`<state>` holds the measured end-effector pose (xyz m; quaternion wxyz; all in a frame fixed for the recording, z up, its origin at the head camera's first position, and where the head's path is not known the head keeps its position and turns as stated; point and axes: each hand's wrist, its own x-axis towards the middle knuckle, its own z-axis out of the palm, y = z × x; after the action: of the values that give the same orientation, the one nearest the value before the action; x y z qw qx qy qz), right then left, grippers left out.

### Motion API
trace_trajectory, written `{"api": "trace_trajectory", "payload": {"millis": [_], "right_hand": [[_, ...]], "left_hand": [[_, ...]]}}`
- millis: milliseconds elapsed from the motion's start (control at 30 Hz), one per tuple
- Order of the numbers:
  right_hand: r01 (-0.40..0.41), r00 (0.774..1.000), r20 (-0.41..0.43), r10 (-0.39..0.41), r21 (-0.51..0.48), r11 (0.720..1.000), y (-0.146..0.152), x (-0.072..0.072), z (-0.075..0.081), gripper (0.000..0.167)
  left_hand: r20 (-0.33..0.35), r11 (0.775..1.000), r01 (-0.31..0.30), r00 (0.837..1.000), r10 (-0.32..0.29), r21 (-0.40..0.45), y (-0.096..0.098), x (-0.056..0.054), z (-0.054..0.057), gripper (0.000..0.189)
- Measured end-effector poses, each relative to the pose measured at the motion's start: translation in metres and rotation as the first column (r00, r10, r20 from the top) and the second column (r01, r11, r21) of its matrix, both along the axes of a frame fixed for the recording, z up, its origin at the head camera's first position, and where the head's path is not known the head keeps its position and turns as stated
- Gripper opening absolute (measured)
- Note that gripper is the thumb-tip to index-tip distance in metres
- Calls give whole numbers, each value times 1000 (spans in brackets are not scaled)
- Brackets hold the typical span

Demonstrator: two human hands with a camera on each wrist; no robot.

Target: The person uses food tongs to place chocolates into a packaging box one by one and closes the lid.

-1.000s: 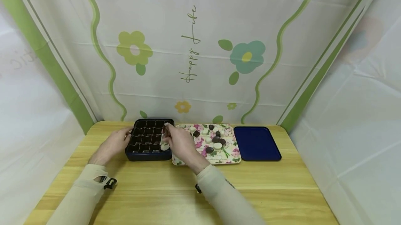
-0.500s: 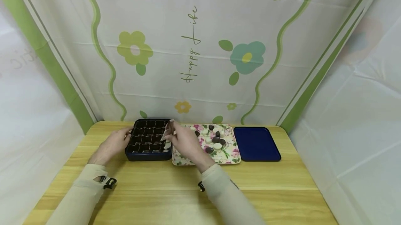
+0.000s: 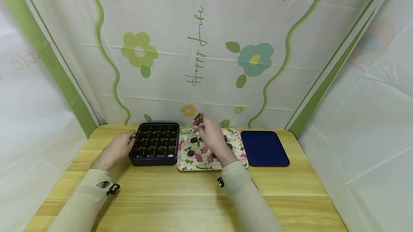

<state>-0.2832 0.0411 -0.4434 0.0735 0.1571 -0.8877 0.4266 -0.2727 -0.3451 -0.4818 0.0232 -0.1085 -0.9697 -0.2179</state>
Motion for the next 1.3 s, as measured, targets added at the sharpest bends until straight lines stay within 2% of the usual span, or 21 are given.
{"api": "trace_trajectory", "payload": {"millis": [167, 333, 567, 833, 1133, 1300], "right_hand": [[16, 1000, 17, -16, 1, 1000, 4, -9, -5, 21], [12, 999, 52, -14, 28, 1000, -6, -13, -12, 21], [-5, 1000, -3, 5, 115, 993, -27, -26, -26, 16], [0, 1000, 26, -4, 145, 989, -41, -35, -38, 13], [-26, 997, 78, 12, 187, 982, -39, -33, -38, 12], [-23, 997, 71, 7, 235, 972, -37, -30, -35, 16]], "left_hand": [[10, 1000, -3, 1000, 3, 2, 1, 0, 1, 48], [23, 1000, -7, 1000, 7, 8, 1, 0, 1, 48], [26, 1000, -10, 1000, 10, 10, 0, 1, 1, 49], [17, 1000, -4, 1000, 4, 14, 0, 1, 1, 48], [21, 1000, -3, 1000, 2, 19, -1, 1, -1, 48], [26, 1000, -4, 1000, 4, 23, 0, 1, -1, 48]]}}
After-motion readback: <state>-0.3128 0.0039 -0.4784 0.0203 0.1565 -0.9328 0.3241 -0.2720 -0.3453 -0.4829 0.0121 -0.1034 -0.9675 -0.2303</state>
